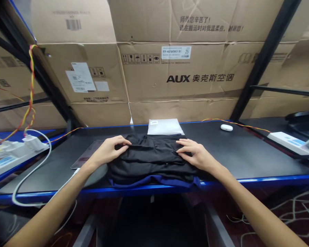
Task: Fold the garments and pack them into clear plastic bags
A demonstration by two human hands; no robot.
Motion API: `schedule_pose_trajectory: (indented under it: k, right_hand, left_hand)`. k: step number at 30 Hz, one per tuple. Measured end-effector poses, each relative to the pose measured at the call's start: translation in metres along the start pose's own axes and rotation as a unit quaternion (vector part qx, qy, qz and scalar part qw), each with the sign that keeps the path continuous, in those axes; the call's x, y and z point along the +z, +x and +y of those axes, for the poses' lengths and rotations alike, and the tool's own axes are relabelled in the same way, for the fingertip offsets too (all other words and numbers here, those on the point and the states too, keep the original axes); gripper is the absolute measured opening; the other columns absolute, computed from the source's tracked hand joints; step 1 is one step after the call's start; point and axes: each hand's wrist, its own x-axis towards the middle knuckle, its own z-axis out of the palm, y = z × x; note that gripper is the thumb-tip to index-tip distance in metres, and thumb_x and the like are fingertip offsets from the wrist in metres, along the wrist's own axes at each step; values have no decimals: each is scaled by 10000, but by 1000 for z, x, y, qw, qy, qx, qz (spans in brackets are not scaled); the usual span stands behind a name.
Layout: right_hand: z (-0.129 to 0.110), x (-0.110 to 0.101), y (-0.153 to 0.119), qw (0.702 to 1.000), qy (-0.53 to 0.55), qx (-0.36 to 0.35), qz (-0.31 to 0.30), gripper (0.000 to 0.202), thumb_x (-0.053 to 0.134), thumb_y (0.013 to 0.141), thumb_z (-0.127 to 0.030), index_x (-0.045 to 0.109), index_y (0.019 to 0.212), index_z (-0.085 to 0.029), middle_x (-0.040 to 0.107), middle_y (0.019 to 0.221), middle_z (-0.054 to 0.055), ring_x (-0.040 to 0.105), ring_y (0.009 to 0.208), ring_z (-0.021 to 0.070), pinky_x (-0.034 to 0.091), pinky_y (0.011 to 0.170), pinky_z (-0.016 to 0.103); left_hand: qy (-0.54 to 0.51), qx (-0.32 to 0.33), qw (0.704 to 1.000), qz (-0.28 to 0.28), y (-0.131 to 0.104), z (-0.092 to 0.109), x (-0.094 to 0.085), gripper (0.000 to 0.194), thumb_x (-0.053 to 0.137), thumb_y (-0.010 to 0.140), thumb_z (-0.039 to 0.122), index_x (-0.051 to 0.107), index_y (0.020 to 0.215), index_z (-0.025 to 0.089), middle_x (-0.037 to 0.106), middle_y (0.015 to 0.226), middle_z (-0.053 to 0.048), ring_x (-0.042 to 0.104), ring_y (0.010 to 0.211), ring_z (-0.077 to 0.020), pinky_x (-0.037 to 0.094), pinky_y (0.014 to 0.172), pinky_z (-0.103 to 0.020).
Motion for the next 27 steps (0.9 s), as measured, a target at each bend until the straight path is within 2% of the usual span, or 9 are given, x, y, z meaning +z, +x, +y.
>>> schedule_pose_trajectory:
  k: [4,8,13,17,20,22,25,27]
  right_hand:
    - [-11,-8,-1,999,14,-4,43,145,604,897,-279,745,932,-268,716,1194,58,625,1182,272,500,1038,465]
    - [-26,-17,-5,998,29,-25,56,156,598,887,-192,710,959,-272,719,1151,49,614,1162,248,514,998,430]
    - [-43,-23,-16,996,44,-81,-21,194,573,863,-107,678,914,-263,709,948,46,634,928,221,538,815,378]
    - [-55,-25,-23,989,85,-65,-101,216,543,881,-114,687,975,-245,688,896,52,618,847,203,525,767,357]
    - [-59,-28,-25,984,106,-30,-138,230,535,919,-180,708,1059,-241,697,906,57,630,833,194,522,751,336]
    - [-57,-29,-24,985,109,10,-135,224,539,943,-255,718,1078,-240,713,904,56,646,817,193,522,738,323]
    - [-47,-30,-18,989,91,81,-85,247,550,949,-372,730,1055,-240,741,908,53,673,828,207,526,774,329]
    - [-35,-28,-12,991,62,113,-30,272,561,934,-426,730,1044,-243,745,932,50,678,852,220,532,806,343]
  left_hand:
    - [-42,27,999,17,-8,12,-12,157,579,874,231,721,930,195,708,952,-37,651,895,-178,488,841,-293]
    - [-78,63,995,-11,-23,22,-25,113,605,873,206,713,904,190,708,937,-35,650,893,-169,488,839,-282]
    - [-56,85,988,-119,-43,25,-32,129,615,839,152,710,903,212,707,899,-12,641,864,-157,470,834,-277]
    - [-32,74,983,-163,-50,27,-30,141,600,834,152,710,895,215,709,888,-6,639,841,-156,458,816,-271]
    - [-29,64,984,-165,-47,29,-30,126,592,870,225,711,842,194,712,829,-11,636,776,-150,458,776,-258]
    - [-30,45,985,-164,-39,29,-30,198,580,895,279,711,789,176,702,749,-8,620,694,-135,452,709,-239]
    - [-29,8,990,-140,-20,28,-28,279,564,912,336,728,771,160,689,678,-1,583,605,-117,420,597,-219]
    - [-28,4,994,-108,-3,25,-23,263,573,902,346,743,809,167,709,720,-4,596,629,-125,433,601,-221]
